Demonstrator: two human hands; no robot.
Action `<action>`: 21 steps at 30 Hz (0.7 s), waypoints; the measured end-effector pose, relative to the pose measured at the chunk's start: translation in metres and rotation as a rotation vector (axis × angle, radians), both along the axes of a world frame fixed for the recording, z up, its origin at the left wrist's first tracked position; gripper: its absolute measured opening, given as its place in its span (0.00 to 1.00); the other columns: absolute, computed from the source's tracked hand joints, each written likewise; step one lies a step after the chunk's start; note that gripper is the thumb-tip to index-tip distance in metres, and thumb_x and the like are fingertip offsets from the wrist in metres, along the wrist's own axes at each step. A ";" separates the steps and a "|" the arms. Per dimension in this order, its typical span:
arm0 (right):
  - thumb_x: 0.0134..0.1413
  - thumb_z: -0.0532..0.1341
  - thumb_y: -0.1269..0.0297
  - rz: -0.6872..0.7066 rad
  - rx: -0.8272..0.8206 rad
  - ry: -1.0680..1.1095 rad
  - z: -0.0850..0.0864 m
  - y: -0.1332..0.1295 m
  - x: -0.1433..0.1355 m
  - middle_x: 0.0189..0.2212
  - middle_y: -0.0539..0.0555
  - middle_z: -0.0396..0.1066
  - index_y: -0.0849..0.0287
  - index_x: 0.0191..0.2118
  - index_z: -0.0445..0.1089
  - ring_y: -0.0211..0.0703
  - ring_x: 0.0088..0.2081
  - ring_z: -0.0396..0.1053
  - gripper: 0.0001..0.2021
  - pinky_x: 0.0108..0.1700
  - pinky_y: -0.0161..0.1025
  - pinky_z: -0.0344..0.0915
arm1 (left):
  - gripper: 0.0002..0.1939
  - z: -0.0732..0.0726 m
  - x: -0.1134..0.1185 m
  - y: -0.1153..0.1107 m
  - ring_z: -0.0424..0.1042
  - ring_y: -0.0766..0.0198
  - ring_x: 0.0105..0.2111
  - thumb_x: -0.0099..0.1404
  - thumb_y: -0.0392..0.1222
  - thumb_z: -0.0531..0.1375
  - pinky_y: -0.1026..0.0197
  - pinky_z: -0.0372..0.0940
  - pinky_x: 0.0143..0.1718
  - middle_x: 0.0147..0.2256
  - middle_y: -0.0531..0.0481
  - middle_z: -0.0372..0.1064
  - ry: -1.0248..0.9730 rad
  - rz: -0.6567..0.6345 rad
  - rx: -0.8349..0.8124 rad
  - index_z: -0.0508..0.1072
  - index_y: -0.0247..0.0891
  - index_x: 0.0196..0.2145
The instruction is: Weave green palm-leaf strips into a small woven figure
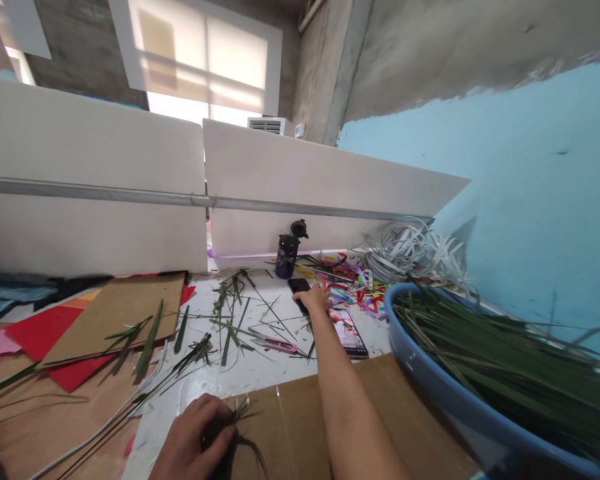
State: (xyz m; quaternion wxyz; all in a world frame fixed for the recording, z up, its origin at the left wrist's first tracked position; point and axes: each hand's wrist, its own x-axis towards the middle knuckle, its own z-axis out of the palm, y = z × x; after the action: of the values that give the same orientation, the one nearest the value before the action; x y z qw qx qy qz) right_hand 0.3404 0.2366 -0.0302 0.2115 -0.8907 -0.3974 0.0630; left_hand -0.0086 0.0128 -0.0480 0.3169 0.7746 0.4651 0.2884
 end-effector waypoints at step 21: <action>0.70 0.66 0.56 0.025 -0.053 -0.098 0.020 -0.013 -0.010 0.60 0.61 0.72 0.58 0.62 0.71 0.55 0.55 0.75 0.21 0.55 0.56 0.75 | 0.09 0.008 0.002 -0.003 0.76 0.49 0.42 0.66 0.44 0.58 0.49 0.67 0.46 0.38 0.44 0.77 -0.029 0.028 -0.004 0.77 0.42 0.33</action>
State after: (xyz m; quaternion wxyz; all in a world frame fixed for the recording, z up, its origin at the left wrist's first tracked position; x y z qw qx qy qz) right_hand 0.3300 0.2237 -0.0101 0.1673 -0.8931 -0.4164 0.0327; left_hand -0.0065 0.0097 -0.0398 0.3210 0.7632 0.4720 0.3029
